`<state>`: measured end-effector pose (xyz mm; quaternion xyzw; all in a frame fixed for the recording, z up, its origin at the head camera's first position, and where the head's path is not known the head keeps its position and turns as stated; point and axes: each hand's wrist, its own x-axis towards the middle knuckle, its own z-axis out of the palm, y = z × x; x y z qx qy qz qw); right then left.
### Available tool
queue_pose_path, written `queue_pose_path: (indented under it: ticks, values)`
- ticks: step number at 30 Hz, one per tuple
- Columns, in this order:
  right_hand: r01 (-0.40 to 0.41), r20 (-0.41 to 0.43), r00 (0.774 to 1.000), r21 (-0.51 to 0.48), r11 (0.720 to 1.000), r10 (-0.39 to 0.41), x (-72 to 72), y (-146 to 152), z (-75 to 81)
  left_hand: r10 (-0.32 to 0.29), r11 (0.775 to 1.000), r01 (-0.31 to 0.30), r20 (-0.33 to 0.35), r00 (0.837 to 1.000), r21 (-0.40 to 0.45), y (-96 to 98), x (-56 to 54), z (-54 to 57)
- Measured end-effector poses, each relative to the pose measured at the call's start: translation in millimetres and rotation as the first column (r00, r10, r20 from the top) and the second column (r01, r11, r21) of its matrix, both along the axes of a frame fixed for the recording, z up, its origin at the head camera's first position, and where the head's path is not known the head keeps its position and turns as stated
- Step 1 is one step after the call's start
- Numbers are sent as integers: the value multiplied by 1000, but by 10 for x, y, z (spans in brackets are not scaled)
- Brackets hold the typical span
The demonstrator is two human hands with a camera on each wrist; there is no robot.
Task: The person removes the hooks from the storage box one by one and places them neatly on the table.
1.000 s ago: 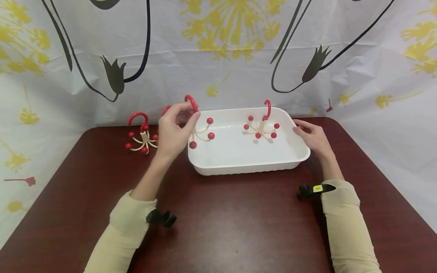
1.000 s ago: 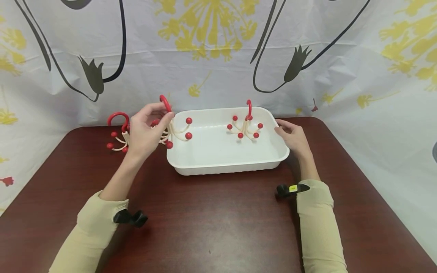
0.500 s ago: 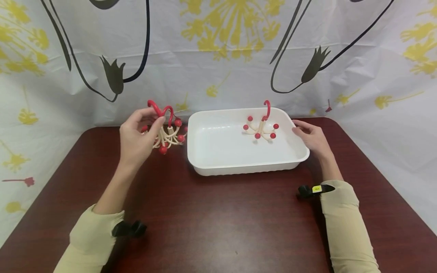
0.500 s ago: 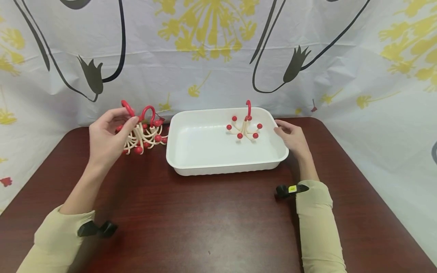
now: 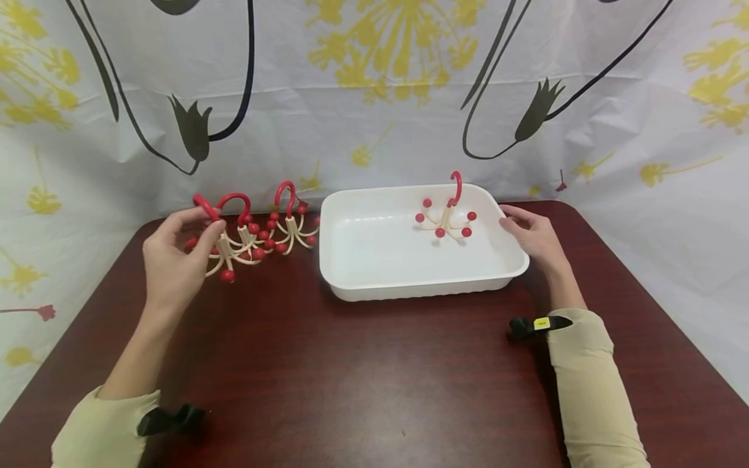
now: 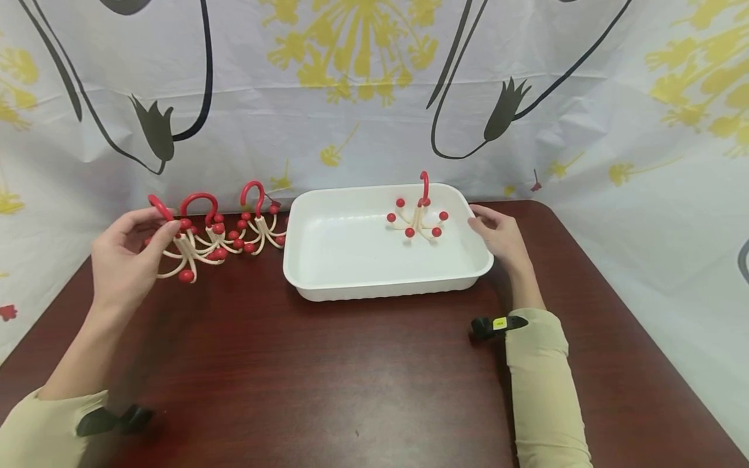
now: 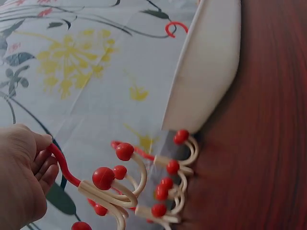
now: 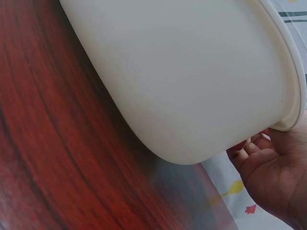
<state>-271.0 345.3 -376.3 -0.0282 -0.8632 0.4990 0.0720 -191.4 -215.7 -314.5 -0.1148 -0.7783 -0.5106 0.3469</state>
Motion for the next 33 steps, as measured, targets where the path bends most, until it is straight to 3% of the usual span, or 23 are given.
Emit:
queue_pose_path:
  ticks: [8, 17, 29, 33]
  values:
    - [1, 2, 1000, 0, 1000, -1, -9, 2, -20, 79, 996, -80, 58, 995, 25, -259, 34, -145]
    - [6, 1, 1000, -10, 1000, -6, -22, 22, -22, 137, 989, -143, 137, 981, 36, -384, 0, -299]
    - [-7, 12, 1000, -47, 999, 7, 136, -138, 207, 124, 988, -139, 210, 970, 60, -468, -29, -465]
    - [-5, 10, 1000, -44, 999, 5, 109, -101, 161, 128, 989, -141, 210, 969, 51, -471, -15, -472]
